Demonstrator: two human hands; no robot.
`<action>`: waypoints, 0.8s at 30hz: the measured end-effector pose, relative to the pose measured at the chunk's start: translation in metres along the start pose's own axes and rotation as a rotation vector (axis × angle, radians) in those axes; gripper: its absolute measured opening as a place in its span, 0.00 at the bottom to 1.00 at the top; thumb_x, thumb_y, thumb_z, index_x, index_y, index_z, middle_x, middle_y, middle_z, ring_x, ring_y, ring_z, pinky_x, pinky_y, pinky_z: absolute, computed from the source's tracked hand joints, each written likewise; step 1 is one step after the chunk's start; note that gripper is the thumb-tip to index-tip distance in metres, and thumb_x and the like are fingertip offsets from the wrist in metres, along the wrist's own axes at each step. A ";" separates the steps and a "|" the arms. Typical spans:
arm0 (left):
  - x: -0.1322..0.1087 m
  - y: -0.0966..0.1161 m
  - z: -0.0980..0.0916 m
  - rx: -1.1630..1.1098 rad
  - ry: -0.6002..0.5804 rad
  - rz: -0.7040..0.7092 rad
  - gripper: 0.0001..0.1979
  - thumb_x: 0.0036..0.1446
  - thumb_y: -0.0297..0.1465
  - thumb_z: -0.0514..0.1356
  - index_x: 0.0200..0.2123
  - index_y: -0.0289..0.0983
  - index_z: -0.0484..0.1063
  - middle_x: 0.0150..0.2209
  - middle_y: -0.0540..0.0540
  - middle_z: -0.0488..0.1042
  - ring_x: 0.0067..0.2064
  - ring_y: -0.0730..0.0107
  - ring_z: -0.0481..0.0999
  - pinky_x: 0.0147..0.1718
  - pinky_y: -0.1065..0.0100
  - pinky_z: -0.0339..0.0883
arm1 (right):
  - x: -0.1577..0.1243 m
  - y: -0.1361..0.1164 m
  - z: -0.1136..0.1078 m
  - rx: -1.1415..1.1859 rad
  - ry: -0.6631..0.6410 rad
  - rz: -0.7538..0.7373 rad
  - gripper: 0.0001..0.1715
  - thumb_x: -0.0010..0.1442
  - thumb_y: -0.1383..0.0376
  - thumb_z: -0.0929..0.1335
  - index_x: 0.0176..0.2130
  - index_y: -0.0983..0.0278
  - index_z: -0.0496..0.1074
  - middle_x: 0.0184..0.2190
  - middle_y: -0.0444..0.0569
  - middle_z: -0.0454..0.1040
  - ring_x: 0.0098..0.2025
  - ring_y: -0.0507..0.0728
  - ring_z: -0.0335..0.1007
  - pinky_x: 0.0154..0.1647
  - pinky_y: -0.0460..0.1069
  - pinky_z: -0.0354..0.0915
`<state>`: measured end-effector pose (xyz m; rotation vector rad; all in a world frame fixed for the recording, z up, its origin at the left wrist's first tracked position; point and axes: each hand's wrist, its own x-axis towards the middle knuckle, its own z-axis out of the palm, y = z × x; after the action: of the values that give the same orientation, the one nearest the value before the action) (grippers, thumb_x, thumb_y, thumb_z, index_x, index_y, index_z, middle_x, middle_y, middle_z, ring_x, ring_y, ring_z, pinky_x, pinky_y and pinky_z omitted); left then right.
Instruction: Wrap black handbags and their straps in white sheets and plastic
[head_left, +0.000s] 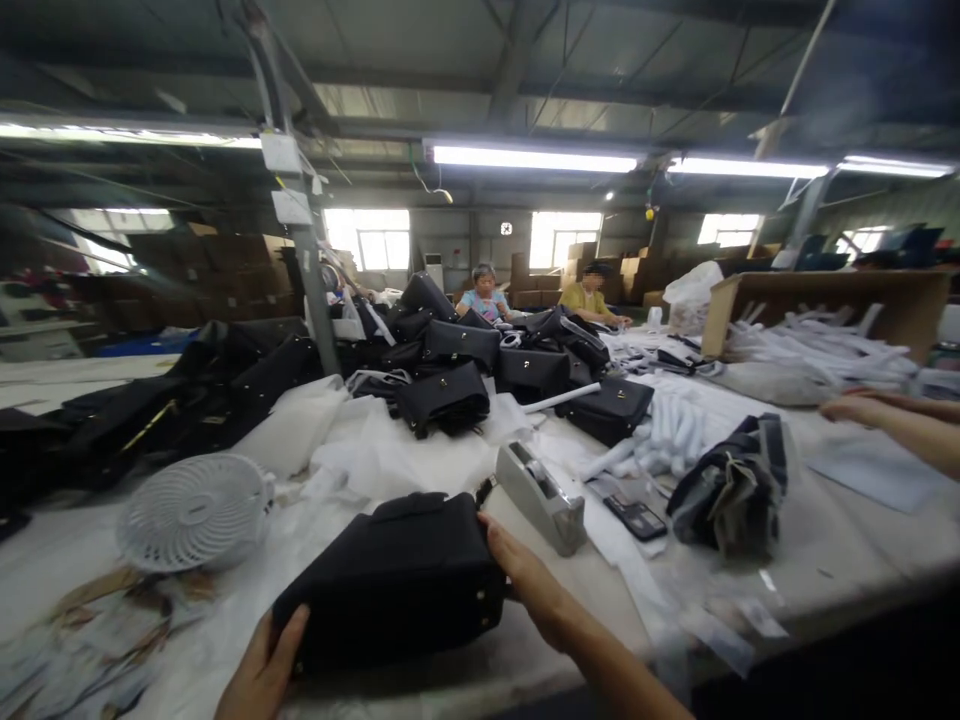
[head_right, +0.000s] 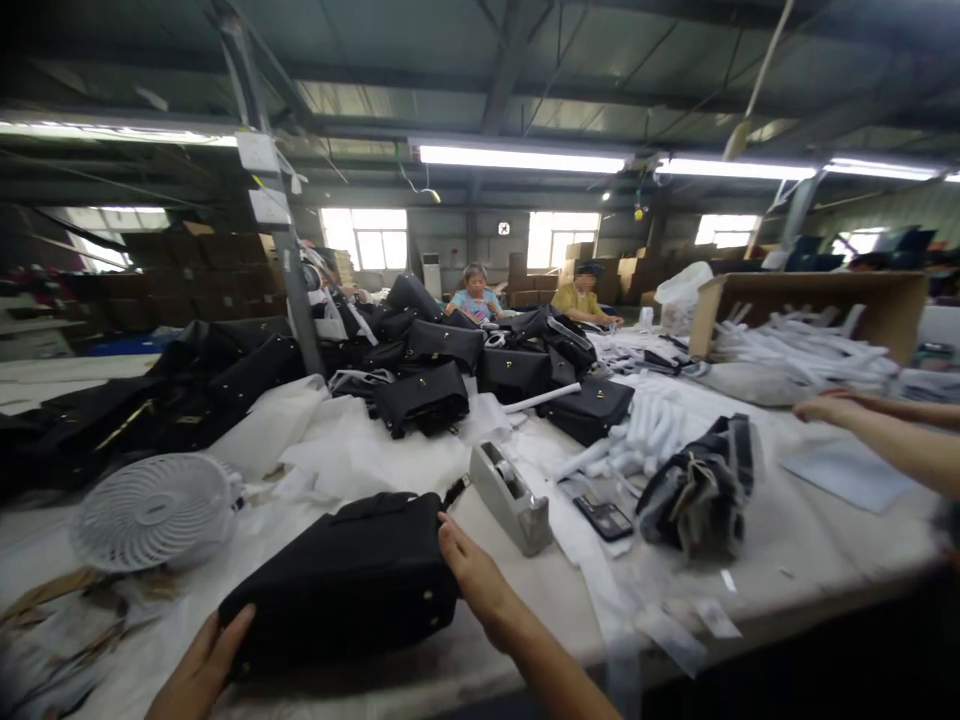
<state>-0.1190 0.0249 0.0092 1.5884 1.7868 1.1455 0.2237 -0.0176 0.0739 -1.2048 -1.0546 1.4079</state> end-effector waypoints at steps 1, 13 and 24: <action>-0.002 0.001 0.000 0.047 0.012 -0.008 0.31 0.61 0.51 0.49 0.61 0.41 0.65 0.58 0.39 0.73 0.63 0.42 0.68 0.60 0.41 0.64 | 0.000 0.006 -0.004 0.003 -0.040 -0.019 0.44 0.61 0.36 0.64 0.67 0.54 0.62 0.67 0.50 0.62 0.66 0.65 0.59 0.57 0.58 0.66; -0.024 0.119 0.063 0.227 -0.399 1.126 0.11 0.67 0.31 0.56 0.50 0.42 0.75 0.46 0.44 0.79 0.47 0.66 0.82 0.45 0.72 0.76 | 0.003 0.044 -0.010 -0.227 0.074 -0.257 0.34 0.61 0.41 0.67 0.56 0.58 0.75 0.63 0.56 0.65 0.59 0.66 0.67 0.56 0.59 0.69; -0.016 0.138 0.063 0.405 -0.508 1.266 0.06 0.63 0.28 0.60 0.41 0.42 0.76 0.47 0.44 0.78 0.47 0.63 0.79 0.44 0.68 0.76 | 0.004 0.061 0.004 -0.451 0.124 -0.433 0.18 0.61 0.56 0.72 0.51 0.54 0.79 0.54 0.51 0.72 0.61 0.64 0.63 0.65 0.58 0.58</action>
<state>0.0117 0.0224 0.0882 3.0551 0.5678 0.6395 0.2120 -0.0233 0.0145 -1.2583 -1.4877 0.7737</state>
